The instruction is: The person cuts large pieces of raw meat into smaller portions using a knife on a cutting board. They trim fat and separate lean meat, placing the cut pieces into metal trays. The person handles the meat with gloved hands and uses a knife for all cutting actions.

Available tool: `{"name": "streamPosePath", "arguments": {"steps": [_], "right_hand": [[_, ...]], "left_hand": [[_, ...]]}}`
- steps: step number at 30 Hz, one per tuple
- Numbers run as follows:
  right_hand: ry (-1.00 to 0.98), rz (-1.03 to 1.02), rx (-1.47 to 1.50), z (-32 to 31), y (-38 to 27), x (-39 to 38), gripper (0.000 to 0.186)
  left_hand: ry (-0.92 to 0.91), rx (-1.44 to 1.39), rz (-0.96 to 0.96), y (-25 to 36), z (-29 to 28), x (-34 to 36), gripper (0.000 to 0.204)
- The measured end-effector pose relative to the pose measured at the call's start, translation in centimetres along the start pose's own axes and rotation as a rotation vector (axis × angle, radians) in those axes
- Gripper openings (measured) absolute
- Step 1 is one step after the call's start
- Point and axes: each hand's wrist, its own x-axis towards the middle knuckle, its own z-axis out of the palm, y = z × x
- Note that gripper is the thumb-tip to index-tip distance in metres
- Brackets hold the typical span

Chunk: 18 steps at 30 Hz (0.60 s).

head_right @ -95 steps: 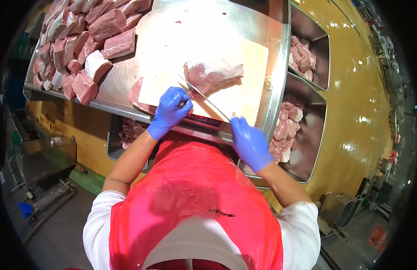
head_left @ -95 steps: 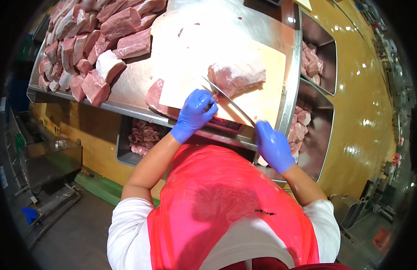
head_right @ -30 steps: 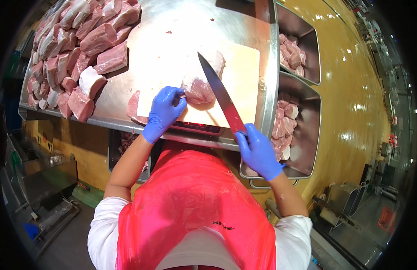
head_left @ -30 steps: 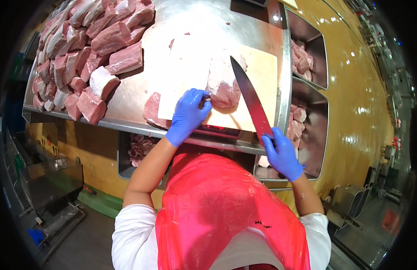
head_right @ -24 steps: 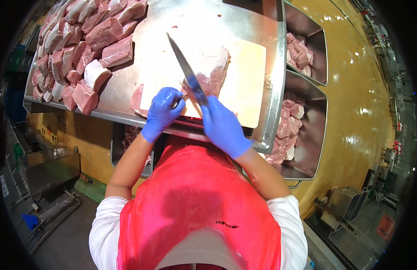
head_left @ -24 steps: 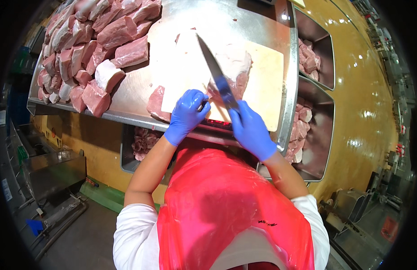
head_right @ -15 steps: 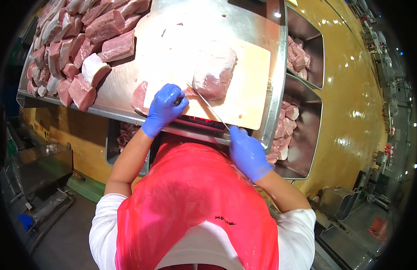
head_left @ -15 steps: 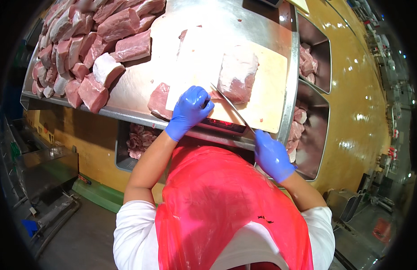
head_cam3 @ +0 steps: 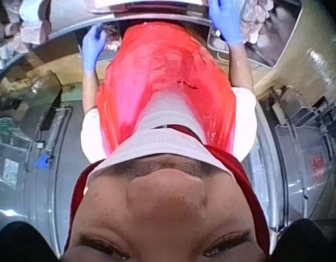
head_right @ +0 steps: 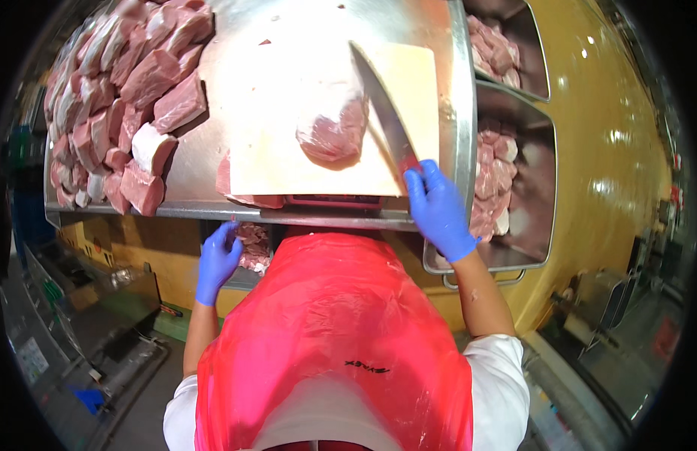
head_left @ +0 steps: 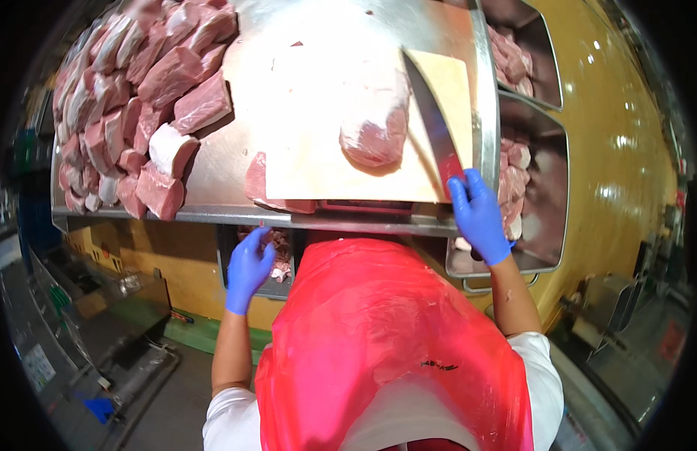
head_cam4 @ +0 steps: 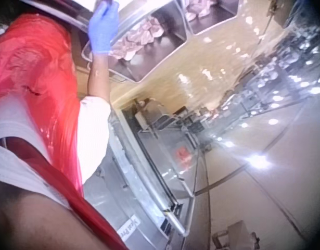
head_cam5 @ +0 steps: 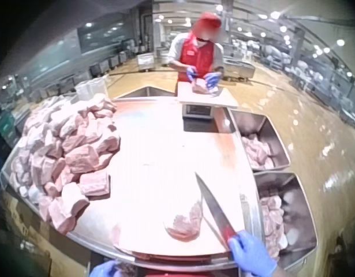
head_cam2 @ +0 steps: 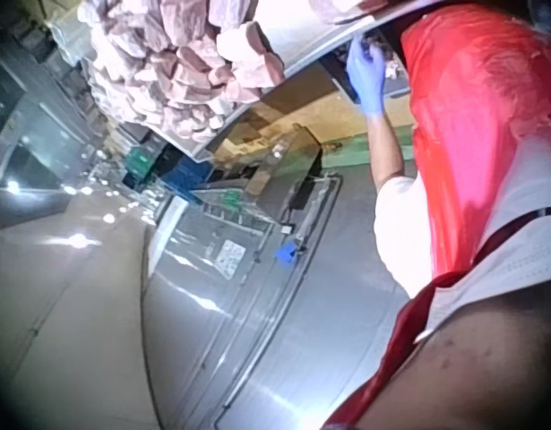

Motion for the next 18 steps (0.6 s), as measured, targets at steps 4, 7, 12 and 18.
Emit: {"name": "streamPosePath", "arguments": {"steps": [4, 7, 12, 18], "right_hand": [[0.123, 0.174, 0.207, -0.5, 3.0, -1.1, 0.027], [0.127, 0.175, 0.262, -0.8, 2.6, -1.6, 0.028], [0.164, 0.167, 0.324, -0.9, 2.3, -3.8, 0.022], [0.094, 0.154, 0.332, 2.5, -0.1, -4.2, 0.019]], "left_hand": [[-0.009, 0.023, 0.929, 21.3, -0.5, 8.5, 0.03], [0.042, 0.67, 0.974, 25.4, 2.8, 19.4, 0.027], [-0.164, 0.654, 0.446, 23.3, -1.2, 27.1, 0.032], [0.002, 0.43, 0.28, 15.4, -3.7, 16.7, 0.07]]}}
